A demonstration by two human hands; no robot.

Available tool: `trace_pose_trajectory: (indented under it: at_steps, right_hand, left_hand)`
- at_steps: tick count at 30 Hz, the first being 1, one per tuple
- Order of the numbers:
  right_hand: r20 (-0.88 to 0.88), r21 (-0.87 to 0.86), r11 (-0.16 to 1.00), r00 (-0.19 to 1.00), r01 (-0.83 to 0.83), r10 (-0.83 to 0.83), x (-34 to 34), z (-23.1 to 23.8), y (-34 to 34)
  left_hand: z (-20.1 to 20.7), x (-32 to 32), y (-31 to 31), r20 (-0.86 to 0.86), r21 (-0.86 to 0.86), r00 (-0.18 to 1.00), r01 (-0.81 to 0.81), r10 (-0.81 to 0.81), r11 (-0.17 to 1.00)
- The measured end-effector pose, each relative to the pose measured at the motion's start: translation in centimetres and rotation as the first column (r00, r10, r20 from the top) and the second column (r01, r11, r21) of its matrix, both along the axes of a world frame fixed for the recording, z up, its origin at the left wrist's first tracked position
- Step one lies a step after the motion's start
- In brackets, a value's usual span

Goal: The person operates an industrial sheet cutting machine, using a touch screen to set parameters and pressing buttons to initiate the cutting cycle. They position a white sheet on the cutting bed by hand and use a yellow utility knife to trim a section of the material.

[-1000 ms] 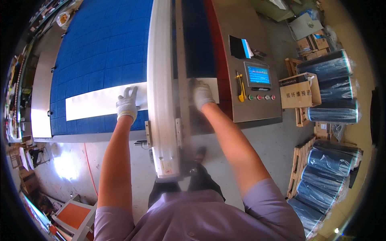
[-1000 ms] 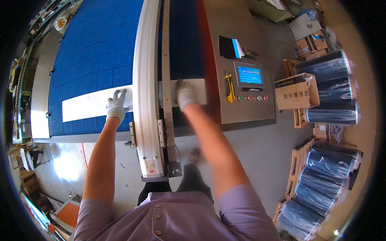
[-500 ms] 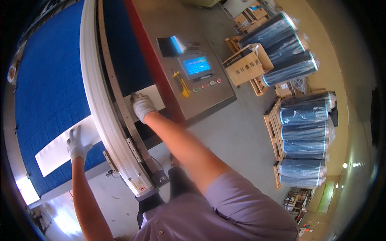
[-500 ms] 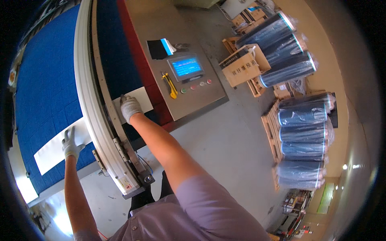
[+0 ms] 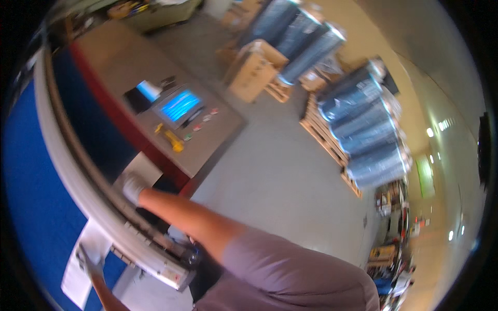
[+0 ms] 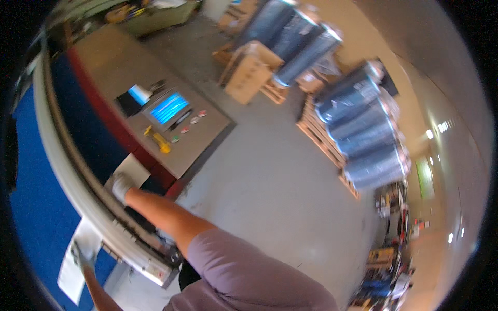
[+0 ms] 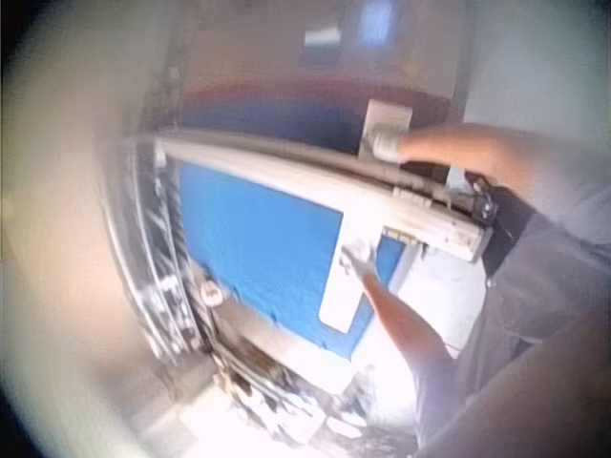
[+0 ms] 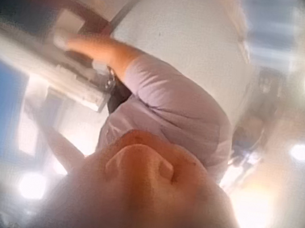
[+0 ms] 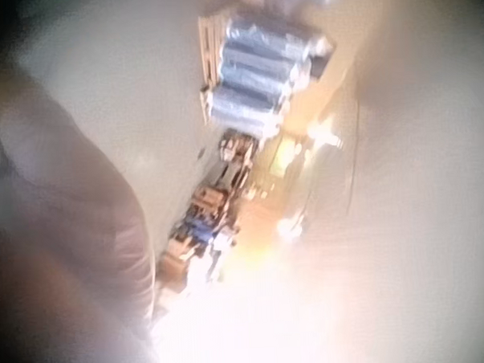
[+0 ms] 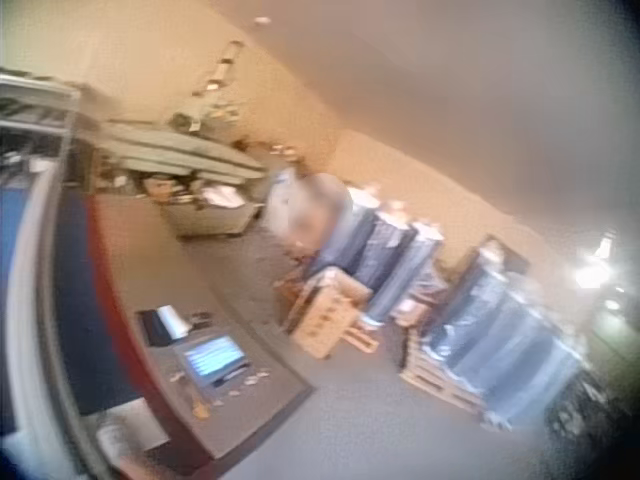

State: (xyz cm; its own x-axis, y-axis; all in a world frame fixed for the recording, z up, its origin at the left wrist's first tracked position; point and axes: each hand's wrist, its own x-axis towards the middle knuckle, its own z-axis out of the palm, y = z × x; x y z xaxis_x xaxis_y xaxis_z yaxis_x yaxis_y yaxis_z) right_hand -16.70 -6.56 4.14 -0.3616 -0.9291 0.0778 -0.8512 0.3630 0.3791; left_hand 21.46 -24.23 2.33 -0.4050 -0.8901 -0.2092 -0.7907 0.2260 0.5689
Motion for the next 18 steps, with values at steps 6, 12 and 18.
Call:
trace_pose_trajectory:
  at_steps: [6, 12, 18]
  right_hand:
    - [0.846, -0.157, 0.833, 0.508, 0.531, -0.164, -1.2, 0.5, 0.5]
    - [0.788, 0.023, 0.887, 0.538, 0.46, -0.3, -2.1, 1.3, 2.4]
    - [0.741, 0.019, 0.948, 0.632, 0.318, -0.227, -1.6, 5.9, -0.4]
  left_hand:
    - [-0.1, -0.8, -0.6, 0.164, 0.051, 0.987, -0.009, 0.001, 0.999]
    - [1.0, -3.5, 0.2, -0.23, 0.621, 0.932, -0.081, 0.281, 0.78]
    - [-2.9, 0.4, -3.3, -0.015, 0.369, 0.998, 0.058, -0.056, 0.928]
